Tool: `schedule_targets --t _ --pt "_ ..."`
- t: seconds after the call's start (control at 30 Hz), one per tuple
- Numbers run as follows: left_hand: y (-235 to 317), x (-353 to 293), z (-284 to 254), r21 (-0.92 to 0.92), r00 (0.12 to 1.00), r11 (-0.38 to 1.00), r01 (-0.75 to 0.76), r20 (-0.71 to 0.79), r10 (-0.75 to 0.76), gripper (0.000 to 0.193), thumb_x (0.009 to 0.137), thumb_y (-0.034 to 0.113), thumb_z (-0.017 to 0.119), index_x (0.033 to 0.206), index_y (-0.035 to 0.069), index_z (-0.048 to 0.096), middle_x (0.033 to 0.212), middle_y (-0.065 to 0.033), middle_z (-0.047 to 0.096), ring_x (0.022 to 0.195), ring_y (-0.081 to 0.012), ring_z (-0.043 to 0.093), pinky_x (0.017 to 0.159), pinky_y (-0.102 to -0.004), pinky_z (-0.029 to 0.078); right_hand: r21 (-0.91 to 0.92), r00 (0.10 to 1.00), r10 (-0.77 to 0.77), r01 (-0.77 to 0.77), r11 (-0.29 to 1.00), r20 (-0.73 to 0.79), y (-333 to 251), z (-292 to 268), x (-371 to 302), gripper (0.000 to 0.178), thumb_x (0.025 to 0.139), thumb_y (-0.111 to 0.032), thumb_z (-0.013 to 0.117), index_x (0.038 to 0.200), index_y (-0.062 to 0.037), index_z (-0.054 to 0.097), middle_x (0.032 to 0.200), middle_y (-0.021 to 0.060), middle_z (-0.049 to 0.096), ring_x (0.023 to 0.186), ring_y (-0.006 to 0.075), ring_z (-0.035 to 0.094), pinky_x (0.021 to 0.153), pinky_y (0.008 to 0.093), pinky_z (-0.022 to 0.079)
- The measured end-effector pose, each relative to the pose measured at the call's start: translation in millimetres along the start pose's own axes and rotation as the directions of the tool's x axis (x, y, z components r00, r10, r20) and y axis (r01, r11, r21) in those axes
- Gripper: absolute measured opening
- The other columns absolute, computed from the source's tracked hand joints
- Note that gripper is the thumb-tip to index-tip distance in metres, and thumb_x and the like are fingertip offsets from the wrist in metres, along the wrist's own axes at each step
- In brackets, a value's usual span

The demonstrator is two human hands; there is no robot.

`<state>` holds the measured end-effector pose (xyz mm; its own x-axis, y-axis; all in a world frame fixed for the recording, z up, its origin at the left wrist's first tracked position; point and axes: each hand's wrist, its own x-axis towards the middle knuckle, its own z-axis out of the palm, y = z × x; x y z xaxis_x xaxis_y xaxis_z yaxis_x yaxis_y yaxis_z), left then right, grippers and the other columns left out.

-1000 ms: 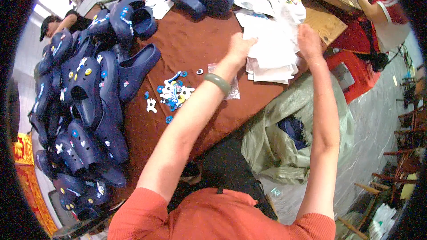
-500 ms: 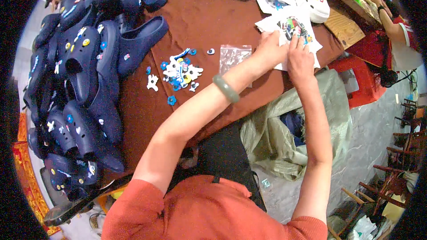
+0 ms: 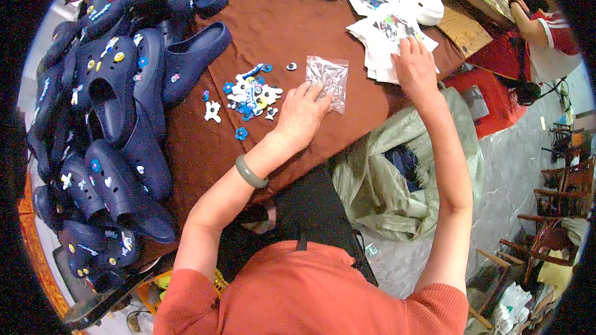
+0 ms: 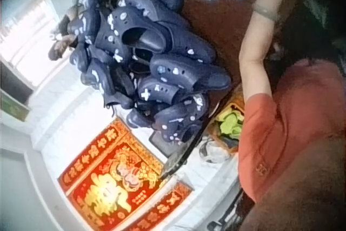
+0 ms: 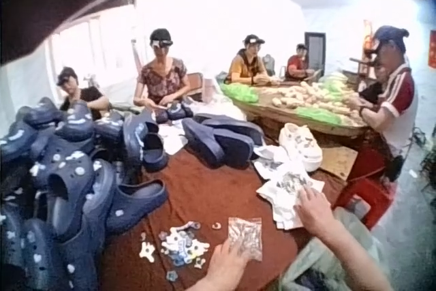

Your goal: The person is putting together a pair of blue shoes and adding some decorations.

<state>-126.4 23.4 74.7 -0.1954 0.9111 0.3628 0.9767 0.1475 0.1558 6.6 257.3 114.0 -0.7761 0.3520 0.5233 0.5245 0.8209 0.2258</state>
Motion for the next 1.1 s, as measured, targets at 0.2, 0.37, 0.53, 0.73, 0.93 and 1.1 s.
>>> schedule_targets --t 0.2,0.37,0.53,0.73,0.93,1.1 --pt "0 -1 -10 -0.432 0.989 0.898 0.081 -0.074 -0.125 0.019 0.084 0.013 0.056 0.099 0.003 0.06 0.097 -0.0148 0.063 0.091 -0.0321 0.06 0.072 -0.0381 0.047 0.727 0.967 -0.217 0.052 0.684 0.135 -77 -71 -23 0.039 0.08 -0.012 0.061 0.117 -0.0046 0.049 0.114 0.0146 0.055 0.104 0.0327 0.053 0.084 0.0384 0.046" --pt "8 -11 -40 -0.812 0.938 0.505 0.293 0.142 -0.316 0.02 0.091 0.016 0.05 0.1 -0.001 0.056 0.087 -0.0069 0.062 0.077 -0.0109 0.058 0.07 -0.0255 0.047 0.867 0.906 -0.249 -0.203 0.454 0.343 -90 -56 -43 0.021 0.082 -0.009 0.054 0.102 -0.003 0.058 0.082 0.0154 0.064 0.074 0.0305 0.062 0.066 0.036 0.048" --pt "7 -62 -98 -0.881 0.875 0.293 0.37 0.225 -0.429 0.02 0.092 0.012 0.051 0.105 -0.002 0.055 0.095 -0.0077 0.063 0.082 -0.0127 0.06 0.075 -0.024 0.047 0.644 0.067 -0.666 -0.344 0.683 0.743 -75 -59 -68 0.027 0.074 -0.004 0.054 0.1 -0.006 0.062 0.077 0.0109 0.066 0.07 0.0213 0.063 0.06 0.0343 0.049" --pt "11 -139 -96 -0.824 0.814 0.38 0.421 0.158 -0.559 0.014 0.088 0.009 0.056 0.098 -0.001 0.059 0.082 -0.0069 0.064 0.072 -0.0102 0.059 0.065 -0.0236 0.047 0.44 0.046 -0.475 -0.461 0.77 0.879 -99 93 -327 0.023 0.064 -0.013 0.06 0.084 -0.0024 0.062 0.075 0.0147 0.062 0.071 0.0282 0.061 0.058 0.0426 0.046" --pt "6 -178 -95 -0.758 0.82 0.495 0.425 0.09 -0.565 0.01 0.087 0.002 0.055 0.093 -0.005 0.06 0.087 -0.01 0.066 0.078 -0.0142 0.063 0.071 -0.0252 0.05 0.692 0.59 -0.45 -0.278 0.666 0.67 -115 69 -495 0.024 0.076 -0.024 0.054 0.094 -0.0107 0.063 0.086 0.0134 0.064 0.083 0.0294 0.062 0.073 0.0416 0.048" --pt "1 -188 -96 -0.755 0.799 0.492 0.434 0.071 -0.597 0.007 0.085 -0.001 0.056 0.089 -0.004 0.061 0.084 -0.01 0.066 0.075 -0.0141 0.063 0.069 -0.025 0.05 0.645 -0.235 -0.636 -0.048 0.763 0.735 -105 -17 -254 0.026 0.085 -0.029 0.053 0.102 -0.0119 0.062 0.094 0.011 0.064 0.085 0.0278 0.061 0.074 0.0385 0.048"
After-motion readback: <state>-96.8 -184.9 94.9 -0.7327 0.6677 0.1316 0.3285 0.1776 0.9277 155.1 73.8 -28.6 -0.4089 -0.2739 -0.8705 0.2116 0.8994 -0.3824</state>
